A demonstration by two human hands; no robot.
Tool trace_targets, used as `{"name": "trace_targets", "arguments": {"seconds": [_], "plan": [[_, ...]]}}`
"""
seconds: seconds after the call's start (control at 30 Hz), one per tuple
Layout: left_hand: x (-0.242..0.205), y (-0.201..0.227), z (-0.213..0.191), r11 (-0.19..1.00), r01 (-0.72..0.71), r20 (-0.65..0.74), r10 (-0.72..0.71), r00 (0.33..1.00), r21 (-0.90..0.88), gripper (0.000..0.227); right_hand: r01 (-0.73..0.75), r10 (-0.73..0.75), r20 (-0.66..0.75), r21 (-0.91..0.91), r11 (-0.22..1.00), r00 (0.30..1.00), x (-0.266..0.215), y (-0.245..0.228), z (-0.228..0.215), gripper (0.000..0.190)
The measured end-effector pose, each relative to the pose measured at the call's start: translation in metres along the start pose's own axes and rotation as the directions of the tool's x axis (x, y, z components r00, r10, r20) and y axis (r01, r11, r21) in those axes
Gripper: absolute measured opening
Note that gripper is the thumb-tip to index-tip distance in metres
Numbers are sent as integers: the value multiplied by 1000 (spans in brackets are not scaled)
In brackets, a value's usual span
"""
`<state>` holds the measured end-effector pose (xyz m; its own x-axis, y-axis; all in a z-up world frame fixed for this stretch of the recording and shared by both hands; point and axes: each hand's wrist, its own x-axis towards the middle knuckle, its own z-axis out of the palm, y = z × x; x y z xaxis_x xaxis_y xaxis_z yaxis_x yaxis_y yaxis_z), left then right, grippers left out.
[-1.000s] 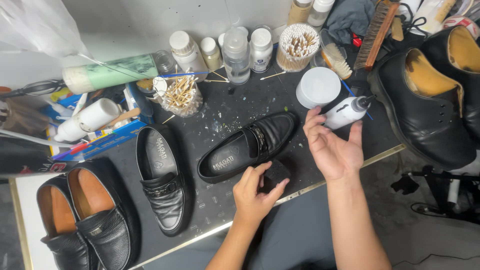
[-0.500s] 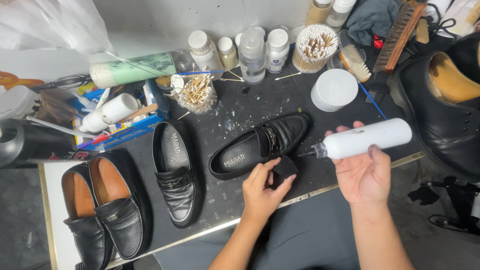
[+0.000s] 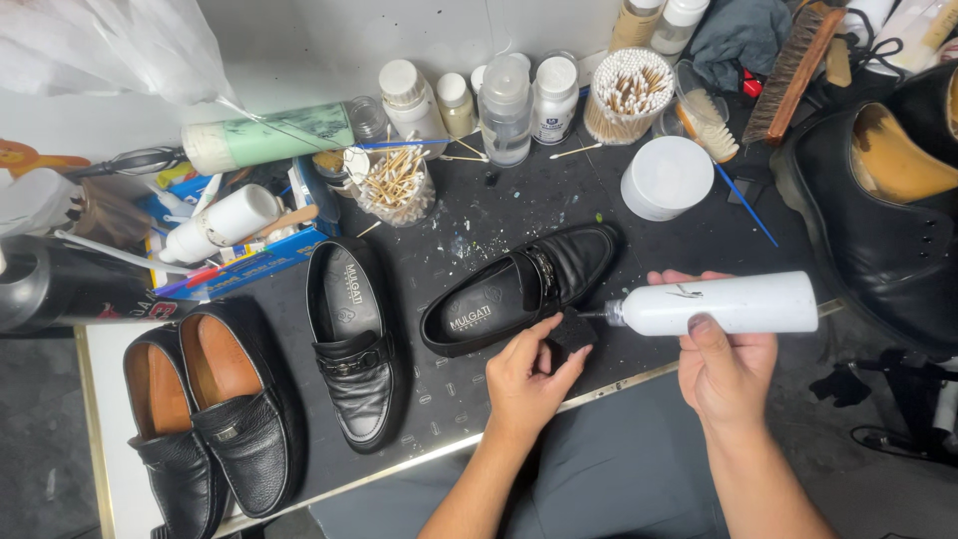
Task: The person cleans a pair of black leather loafers using a sponge and a liquid cleaner. They repeatedly apply the cleaner to the sponge and wipe the surface of the shoes, focusing on the toe and side areas. The person handles the shoes one at a time, rotating them to access different sections.
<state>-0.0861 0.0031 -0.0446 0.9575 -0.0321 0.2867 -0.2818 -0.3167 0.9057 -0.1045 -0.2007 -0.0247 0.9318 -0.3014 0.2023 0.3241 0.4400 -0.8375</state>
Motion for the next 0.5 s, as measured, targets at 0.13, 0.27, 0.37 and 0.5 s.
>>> {"name": "trace_targets", "arguments": {"seconds": [0.13, 0.27, 0.37, 0.5], "plan": [[-1, 0, 0, 1000, 1, 4, -1, 1000, 9, 48, -4, 4, -8, -20, 1000, 1000, -2, 1, -1, 39], [0, -1, -1, 1000, -12, -3, 12, 1000, 0, 47, -7, 7, 11, -22, 1000, 1000, -2, 3, 0, 41], [-1, 0, -2, 1000, -22, -3, 22, 1000, 6, 47, 3, -2, 12, -40, 999, 1000, -1, 3, 1, 41], [-1, -1, -2, 1000, -9, 5, 9, 1000, 9, 48, 13, -11, 37, -47, 999, 999, 0, 2, 1, 43]]}}
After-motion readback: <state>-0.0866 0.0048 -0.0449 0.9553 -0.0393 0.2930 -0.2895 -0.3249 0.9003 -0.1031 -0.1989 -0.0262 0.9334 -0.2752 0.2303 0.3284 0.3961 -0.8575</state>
